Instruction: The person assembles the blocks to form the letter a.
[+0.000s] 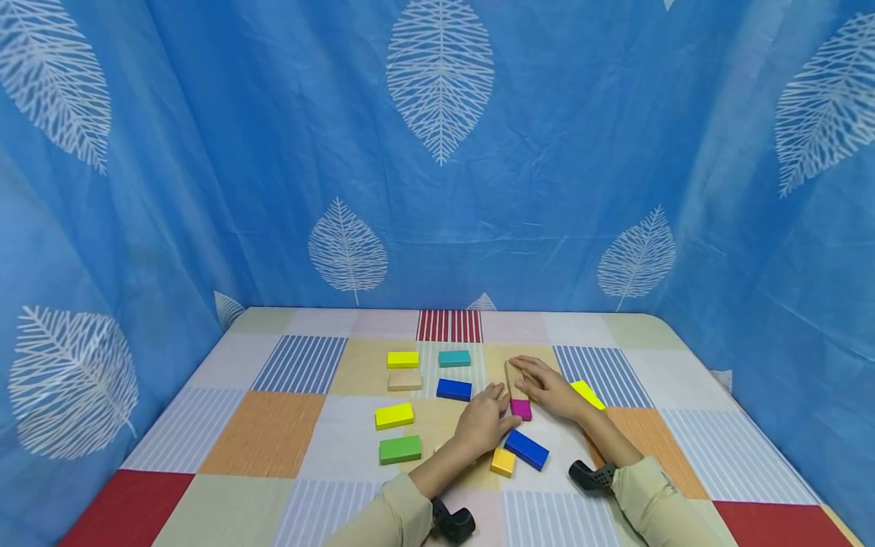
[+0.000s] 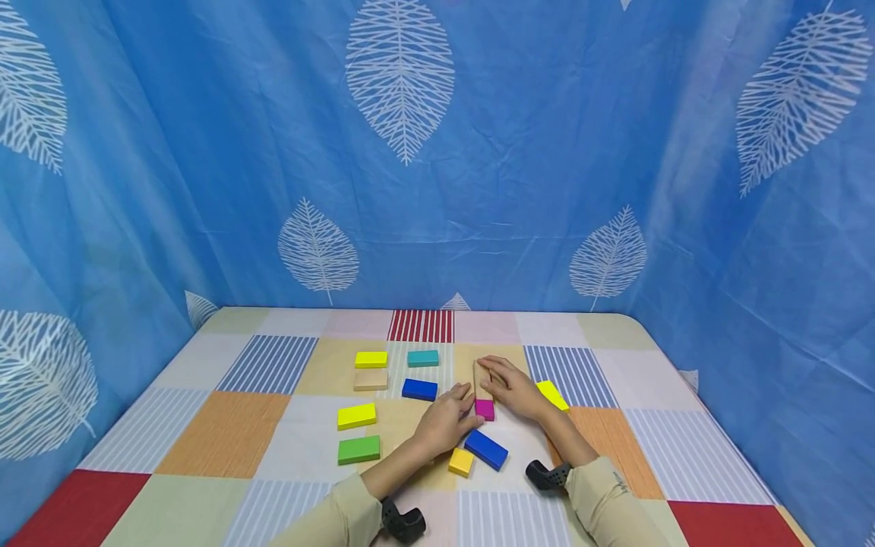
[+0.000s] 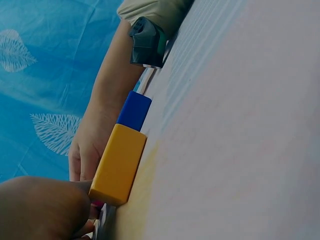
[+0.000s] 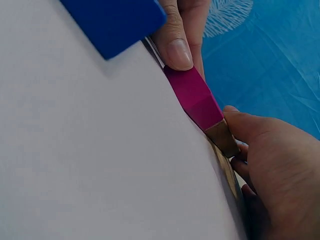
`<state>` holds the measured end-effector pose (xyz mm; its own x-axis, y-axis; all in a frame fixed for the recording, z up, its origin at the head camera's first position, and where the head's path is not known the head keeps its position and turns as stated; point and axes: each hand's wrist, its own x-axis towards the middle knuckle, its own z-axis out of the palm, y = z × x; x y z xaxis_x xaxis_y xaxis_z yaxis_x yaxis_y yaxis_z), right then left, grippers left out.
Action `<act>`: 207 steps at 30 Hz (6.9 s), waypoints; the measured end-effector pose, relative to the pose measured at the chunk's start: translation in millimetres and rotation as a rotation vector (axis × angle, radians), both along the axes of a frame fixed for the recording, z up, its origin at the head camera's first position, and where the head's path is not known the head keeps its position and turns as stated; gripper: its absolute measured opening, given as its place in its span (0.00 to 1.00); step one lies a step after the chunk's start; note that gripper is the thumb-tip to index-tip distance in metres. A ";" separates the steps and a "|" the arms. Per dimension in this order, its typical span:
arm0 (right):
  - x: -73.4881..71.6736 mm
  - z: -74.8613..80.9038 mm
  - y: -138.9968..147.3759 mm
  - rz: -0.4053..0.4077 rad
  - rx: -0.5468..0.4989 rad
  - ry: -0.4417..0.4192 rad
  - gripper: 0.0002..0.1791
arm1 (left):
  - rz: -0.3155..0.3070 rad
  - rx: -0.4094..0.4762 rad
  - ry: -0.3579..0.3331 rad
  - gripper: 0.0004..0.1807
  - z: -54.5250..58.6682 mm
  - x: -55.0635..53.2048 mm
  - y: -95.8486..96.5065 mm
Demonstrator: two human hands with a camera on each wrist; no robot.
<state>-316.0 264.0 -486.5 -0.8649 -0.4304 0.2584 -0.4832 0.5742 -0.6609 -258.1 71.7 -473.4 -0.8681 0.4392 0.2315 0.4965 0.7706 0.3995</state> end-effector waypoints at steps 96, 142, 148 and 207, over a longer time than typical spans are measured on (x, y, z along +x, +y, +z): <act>30.2 0.8 7.4 0.078 0.102 0.134 0.33 | -0.261 0.083 -0.103 0.24 20.3 22.0 -27.7; 28.9 1.2 8.3 0.077 0.102 0.087 0.34 | -0.134 0.114 -0.064 0.38 10.6 31.6 -25.3; 29.0 0.4 8.6 0.077 0.117 0.102 0.34 | -0.154 0.037 -0.019 0.38 9.8 32.9 -25.6; 43.7 6.3 4.6 0.052 0.108 0.043 0.39 | -0.088 -0.170 0.148 0.39 5.8 34.5 -17.7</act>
<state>-272.3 268.6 -480.2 -0.8295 -0.5020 0.2448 -0.5411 0.6142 -0.5744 -223.6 53.9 -467.6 -0.7869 0.5553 0.2693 0.6082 0.7718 0.1856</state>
